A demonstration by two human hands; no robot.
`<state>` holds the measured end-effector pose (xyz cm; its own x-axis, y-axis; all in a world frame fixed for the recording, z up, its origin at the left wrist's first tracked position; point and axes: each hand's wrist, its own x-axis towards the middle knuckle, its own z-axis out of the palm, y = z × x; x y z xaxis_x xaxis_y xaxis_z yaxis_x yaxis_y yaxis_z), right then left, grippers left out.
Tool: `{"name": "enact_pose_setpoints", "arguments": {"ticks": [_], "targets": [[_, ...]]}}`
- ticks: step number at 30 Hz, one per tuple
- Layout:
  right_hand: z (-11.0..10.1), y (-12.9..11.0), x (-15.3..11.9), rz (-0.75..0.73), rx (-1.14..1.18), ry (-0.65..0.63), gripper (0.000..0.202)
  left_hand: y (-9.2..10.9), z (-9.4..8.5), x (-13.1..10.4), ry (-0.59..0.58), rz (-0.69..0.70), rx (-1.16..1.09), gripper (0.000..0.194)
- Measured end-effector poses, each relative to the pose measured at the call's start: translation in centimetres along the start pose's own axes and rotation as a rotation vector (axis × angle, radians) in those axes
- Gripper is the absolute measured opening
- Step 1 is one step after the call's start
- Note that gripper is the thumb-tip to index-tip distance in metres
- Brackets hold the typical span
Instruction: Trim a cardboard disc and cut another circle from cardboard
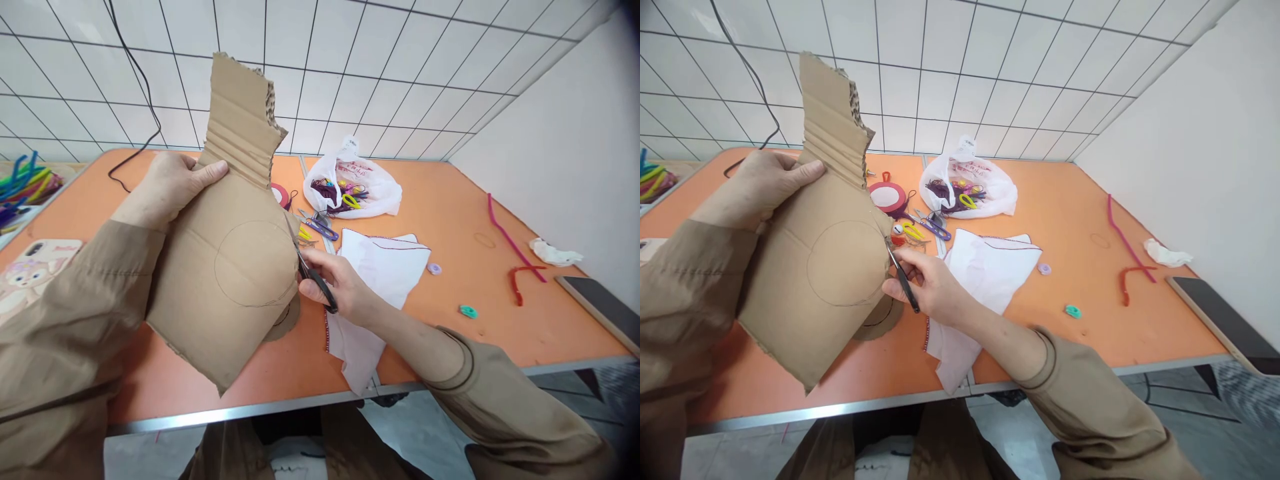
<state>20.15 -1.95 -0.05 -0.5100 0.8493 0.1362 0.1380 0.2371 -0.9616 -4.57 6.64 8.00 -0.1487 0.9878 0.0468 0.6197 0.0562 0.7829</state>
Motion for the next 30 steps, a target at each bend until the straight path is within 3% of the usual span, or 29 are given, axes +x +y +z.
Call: {"name": "enact_pose_setpoints", "arguments": {"ticks": [15, 30], "targets": [[0.24, -0.35, 0.07, 0.060, -0.110, 0.043, 0.039, -0.43, -0.38, 0.25, 0.020, 0.037, 0.019, 0.057], [0.22, -0.36, -0.16, 0.184, -0.037, -0.035, 0.040, -0.23, -0.56, 0.34, 0.007, -0.011, 0.050, 0.061]]}}
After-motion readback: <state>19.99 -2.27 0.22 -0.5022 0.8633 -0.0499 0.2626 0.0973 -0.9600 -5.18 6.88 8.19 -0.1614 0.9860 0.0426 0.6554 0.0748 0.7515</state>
